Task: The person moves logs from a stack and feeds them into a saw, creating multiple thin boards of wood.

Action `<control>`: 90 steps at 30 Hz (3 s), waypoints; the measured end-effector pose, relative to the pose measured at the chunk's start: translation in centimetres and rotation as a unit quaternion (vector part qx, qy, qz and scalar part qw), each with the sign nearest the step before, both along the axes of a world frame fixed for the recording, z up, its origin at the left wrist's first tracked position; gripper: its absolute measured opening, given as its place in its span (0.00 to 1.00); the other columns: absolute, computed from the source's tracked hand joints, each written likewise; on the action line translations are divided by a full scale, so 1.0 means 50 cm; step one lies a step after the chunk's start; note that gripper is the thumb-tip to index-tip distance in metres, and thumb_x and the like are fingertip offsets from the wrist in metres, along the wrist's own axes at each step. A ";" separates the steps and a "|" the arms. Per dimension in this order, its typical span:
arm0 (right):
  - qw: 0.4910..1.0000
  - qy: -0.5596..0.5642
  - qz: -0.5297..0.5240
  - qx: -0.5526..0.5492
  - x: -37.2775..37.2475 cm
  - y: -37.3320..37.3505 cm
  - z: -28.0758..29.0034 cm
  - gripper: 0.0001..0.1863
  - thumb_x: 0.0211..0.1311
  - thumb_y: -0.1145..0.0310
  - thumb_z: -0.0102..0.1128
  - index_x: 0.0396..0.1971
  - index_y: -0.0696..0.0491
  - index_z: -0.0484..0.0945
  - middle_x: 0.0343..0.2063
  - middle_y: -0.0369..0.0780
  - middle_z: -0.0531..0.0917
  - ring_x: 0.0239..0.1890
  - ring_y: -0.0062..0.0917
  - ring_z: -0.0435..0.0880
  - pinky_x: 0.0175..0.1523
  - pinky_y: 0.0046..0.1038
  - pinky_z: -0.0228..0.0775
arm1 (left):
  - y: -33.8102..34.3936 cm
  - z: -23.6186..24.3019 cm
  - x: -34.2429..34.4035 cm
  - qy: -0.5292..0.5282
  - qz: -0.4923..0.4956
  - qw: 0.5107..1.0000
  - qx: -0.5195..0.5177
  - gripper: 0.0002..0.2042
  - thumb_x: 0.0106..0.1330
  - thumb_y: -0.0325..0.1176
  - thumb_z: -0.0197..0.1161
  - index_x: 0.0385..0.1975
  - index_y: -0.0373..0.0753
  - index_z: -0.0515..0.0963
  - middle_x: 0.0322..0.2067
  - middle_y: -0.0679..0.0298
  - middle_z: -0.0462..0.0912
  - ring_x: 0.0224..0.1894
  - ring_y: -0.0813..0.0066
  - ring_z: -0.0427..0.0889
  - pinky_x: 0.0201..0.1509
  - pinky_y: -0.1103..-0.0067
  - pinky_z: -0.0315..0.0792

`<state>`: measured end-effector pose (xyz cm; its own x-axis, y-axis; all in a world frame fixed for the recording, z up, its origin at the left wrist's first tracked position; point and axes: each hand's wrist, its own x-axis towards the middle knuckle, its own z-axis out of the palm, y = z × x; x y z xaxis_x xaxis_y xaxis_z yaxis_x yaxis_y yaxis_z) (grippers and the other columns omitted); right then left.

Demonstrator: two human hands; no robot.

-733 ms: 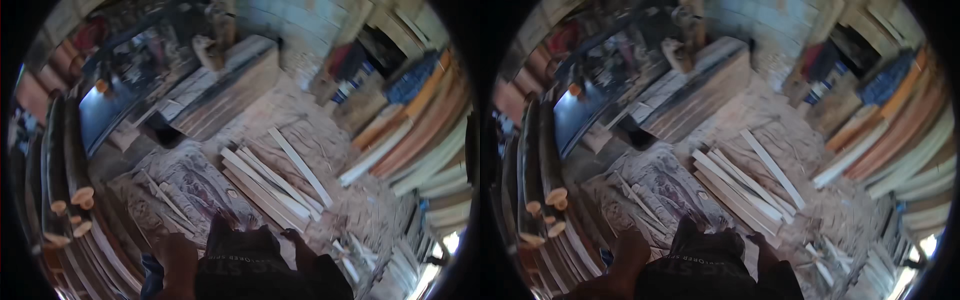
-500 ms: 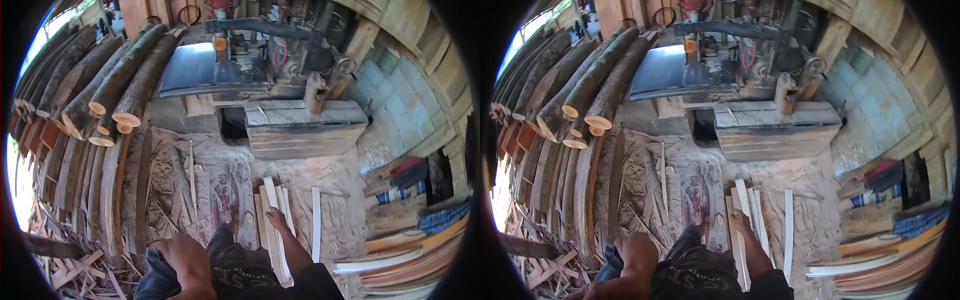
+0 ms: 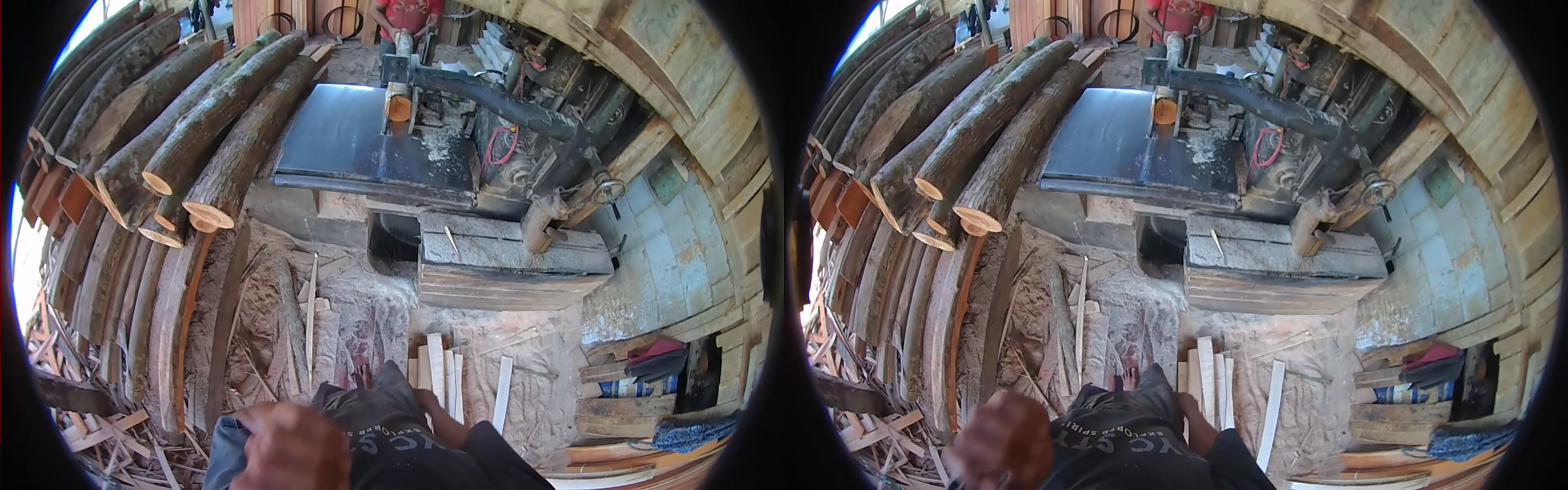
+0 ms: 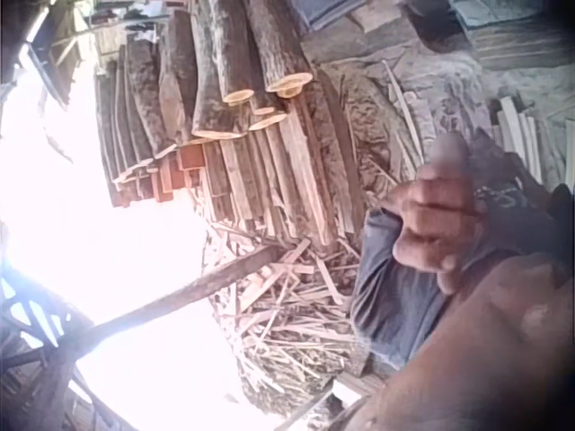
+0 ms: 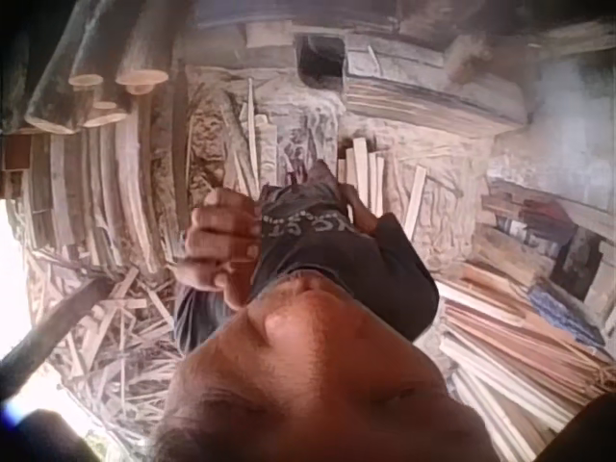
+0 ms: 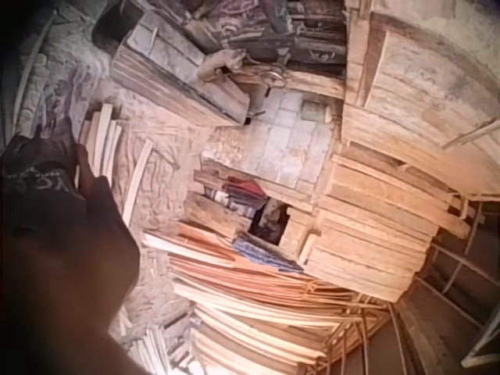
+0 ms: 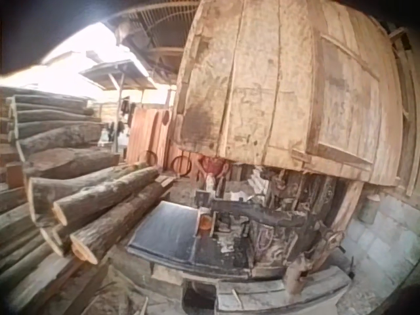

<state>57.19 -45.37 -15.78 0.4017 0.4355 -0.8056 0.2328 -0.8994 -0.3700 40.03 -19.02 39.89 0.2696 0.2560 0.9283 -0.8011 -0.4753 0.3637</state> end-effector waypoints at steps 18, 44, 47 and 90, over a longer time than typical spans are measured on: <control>0.968 -0.144 0.113 0.172 0.426 0.594 -0.064 0.17 0.60 0.56 0.50 0.42 0.50 0.80 0.36 0.43 0.84 0.34 0.35 0.84 0.39 0.35 0.75 | 0.479 -0.972 0.159 0.776 0.219 0.483 -0.342 0.31 0.60 0.60 0.56 0.44 0.33 0.76 0.41 0.42 0.80 0.48 0.47 0.78 0.53 0.63 0.70; 0.881 0.225 -0.248 0.334 0.507 1.023 0.401 0.46 0.59 0.31 0.40 0.69 0.47 0.50 0.69 0.39 0.53 0.69 0.33 0.54 0.67 0.40 0.52 | 0.674 -0.793 0.532 0.475 -0.061 0.552 -0.683 0.28 0.70 0.56 0.35 0.60 0.44 0.65 0.55 0.58 0.72 0.52 0.60 0.77 0.47 0.61 0.75; 0.864 0.259 -0.268 0.338 0.460 0.951 0.392 0.48 0.57 0.29 0.40 0.69 0.47 0.48 0.68 0.39 0.55 0.68 0.34 0.56 0.65 0.43 0.55 | 0.583 -0.719 0.505 0.506 0.051 0.521 -0.686 0.26 0.70 0.56 0.36 0.59 0.45 0.65 0.55 0.59 0.73 0.51 0.59 0.77 0.44 0.60 0.75; 0.870 0.014 -0.088 0.486 -0.224 0.128 0.301 0.33 0.71 0.47 0.30 0.66 0.55 0.54 0.67 0.49 0.52 0.70 0.37 0.49 0.72 0.30 0.39 | -0.256 -0.737 -0.191 0.493 0.050 0.569 -0.656 0.29 0.68 0.60 0.34 0.57 0.45 0.66 0.51 0.56 0.75 0.47 0.56 0.79 0.38 0.57 0.76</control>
